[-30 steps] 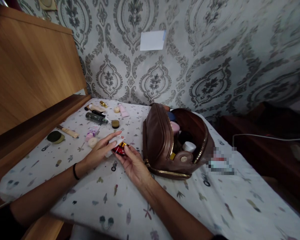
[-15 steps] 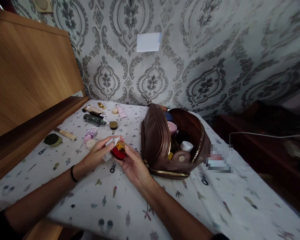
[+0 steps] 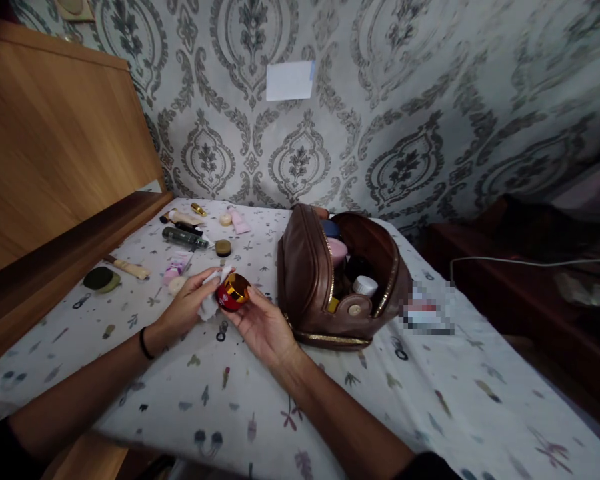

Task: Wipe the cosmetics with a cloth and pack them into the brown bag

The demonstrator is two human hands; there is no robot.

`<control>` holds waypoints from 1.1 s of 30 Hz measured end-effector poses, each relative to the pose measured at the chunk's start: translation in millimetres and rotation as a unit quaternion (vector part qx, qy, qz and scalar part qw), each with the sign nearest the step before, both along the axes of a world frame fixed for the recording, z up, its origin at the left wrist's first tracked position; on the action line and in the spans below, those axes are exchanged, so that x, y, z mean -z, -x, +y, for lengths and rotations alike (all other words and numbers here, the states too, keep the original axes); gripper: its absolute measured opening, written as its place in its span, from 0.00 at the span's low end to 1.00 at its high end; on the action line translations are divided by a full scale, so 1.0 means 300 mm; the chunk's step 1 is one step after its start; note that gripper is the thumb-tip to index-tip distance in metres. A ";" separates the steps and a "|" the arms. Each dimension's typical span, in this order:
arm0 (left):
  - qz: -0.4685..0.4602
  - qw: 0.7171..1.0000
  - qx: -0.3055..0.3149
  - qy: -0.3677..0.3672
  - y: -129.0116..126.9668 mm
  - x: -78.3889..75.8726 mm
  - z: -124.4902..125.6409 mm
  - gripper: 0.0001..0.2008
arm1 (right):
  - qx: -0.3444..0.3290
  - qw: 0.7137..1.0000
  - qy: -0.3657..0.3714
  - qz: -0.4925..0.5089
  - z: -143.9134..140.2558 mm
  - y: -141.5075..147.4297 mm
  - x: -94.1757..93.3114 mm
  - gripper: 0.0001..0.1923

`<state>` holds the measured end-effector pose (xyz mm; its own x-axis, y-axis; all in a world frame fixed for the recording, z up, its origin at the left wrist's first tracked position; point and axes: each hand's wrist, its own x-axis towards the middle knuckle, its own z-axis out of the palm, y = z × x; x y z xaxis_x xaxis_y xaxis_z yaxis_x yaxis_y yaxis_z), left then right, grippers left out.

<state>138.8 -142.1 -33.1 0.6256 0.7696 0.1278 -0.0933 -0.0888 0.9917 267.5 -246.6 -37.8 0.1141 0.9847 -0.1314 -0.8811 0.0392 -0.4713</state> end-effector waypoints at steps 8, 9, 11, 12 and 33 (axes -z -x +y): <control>-0.008 0.998 0.056 0.013 0.018 -0.035 -0.009 0.23 | -0.014 1.000 0.013 -0.001 0.001 -0.013 0.005 0.11; -0.013 0.998 0.057 0.018 0.017 -0.034 -0.009 0.23 | -0.018 1.000 0.015 0.004 0.001 -0.014 0.008 0.11; -0.015 0.999 0.038 0.032 0.013 -0.026 -0.007 0.23 | -0.024 1.000 0.016 0.009 0.000 -0.013 0.011 0.12; -0.011 0.999 0.022 0.041 0.011 -0.021 -0.005 0.24 | -0.027 0.999 0.016 0.008 0.000 -0.012 0.012 0.12; 0.121 0.988 -0.008 -0.097 0.027 -0.020 -0.002 0.33 | -0.058 0.981 -0.054 -0.176 -0.001 0.004 -0.009 0.37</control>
